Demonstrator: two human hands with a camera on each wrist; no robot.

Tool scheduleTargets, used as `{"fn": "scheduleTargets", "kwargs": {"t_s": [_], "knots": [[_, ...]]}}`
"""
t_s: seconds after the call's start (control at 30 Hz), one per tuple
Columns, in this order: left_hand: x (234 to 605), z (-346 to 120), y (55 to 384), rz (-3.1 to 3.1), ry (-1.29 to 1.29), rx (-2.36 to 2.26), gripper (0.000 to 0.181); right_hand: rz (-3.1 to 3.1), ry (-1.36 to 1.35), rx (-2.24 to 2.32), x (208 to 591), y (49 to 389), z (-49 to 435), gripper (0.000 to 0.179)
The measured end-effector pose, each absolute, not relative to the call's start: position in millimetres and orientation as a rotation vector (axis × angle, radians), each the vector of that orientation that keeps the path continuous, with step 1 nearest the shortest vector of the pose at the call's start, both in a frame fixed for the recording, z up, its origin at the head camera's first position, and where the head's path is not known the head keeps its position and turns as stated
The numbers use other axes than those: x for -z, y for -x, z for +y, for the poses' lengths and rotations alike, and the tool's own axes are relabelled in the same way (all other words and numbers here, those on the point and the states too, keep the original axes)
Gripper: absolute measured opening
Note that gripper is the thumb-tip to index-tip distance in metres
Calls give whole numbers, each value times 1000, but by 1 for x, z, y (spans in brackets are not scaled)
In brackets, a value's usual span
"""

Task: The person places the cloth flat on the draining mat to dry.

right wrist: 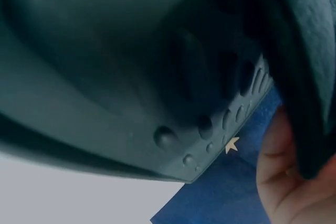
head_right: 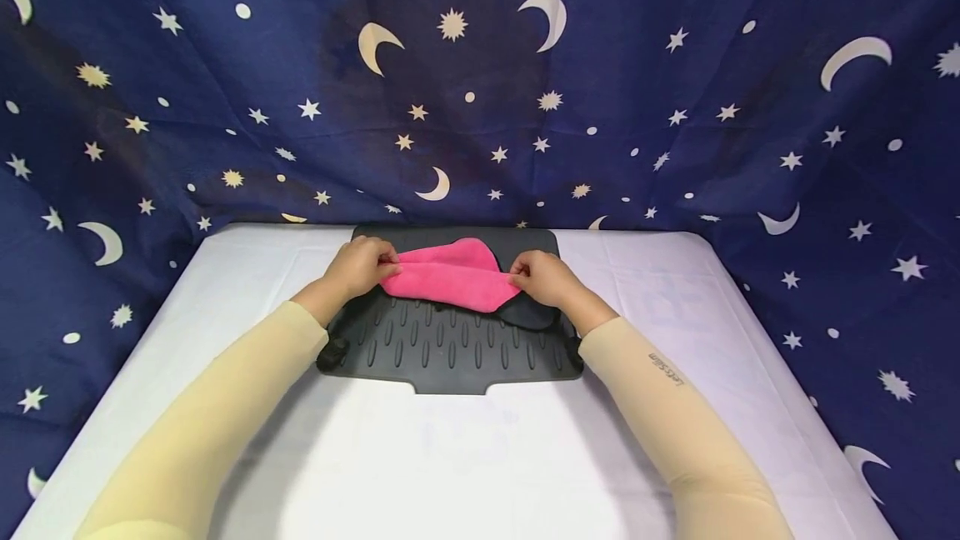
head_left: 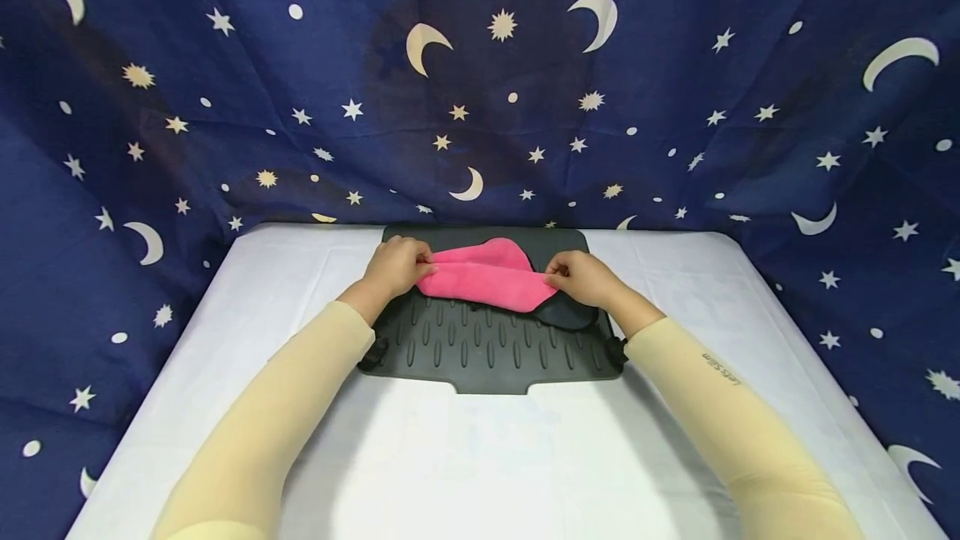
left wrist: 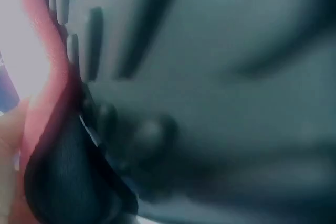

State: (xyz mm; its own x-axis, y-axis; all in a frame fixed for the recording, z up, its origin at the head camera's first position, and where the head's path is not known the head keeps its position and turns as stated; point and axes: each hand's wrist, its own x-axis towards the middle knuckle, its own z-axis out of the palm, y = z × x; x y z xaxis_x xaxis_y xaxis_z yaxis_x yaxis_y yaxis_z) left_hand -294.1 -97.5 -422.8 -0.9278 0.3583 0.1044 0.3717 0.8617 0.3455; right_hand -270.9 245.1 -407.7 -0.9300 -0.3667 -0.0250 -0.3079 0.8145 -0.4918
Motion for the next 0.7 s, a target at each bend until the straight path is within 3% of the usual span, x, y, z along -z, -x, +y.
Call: {"fn": "scheduleTargets", "kwargs": {"t_s": [0.27, 0.57, 0.7], "knots": [[415, -116, 277, -2814, 902, 429, 9, 3019, 599, 722, 411, 259, 239, 12], [413, -136, 261, -2689, 1093, 334, 16, 2982, 1197, 570, 408, 239, 239, 18], [414, -140, 261, -2678, 1123, 229, 21, 2972, 1269, 478, 412, 236, 240, 24]]}}
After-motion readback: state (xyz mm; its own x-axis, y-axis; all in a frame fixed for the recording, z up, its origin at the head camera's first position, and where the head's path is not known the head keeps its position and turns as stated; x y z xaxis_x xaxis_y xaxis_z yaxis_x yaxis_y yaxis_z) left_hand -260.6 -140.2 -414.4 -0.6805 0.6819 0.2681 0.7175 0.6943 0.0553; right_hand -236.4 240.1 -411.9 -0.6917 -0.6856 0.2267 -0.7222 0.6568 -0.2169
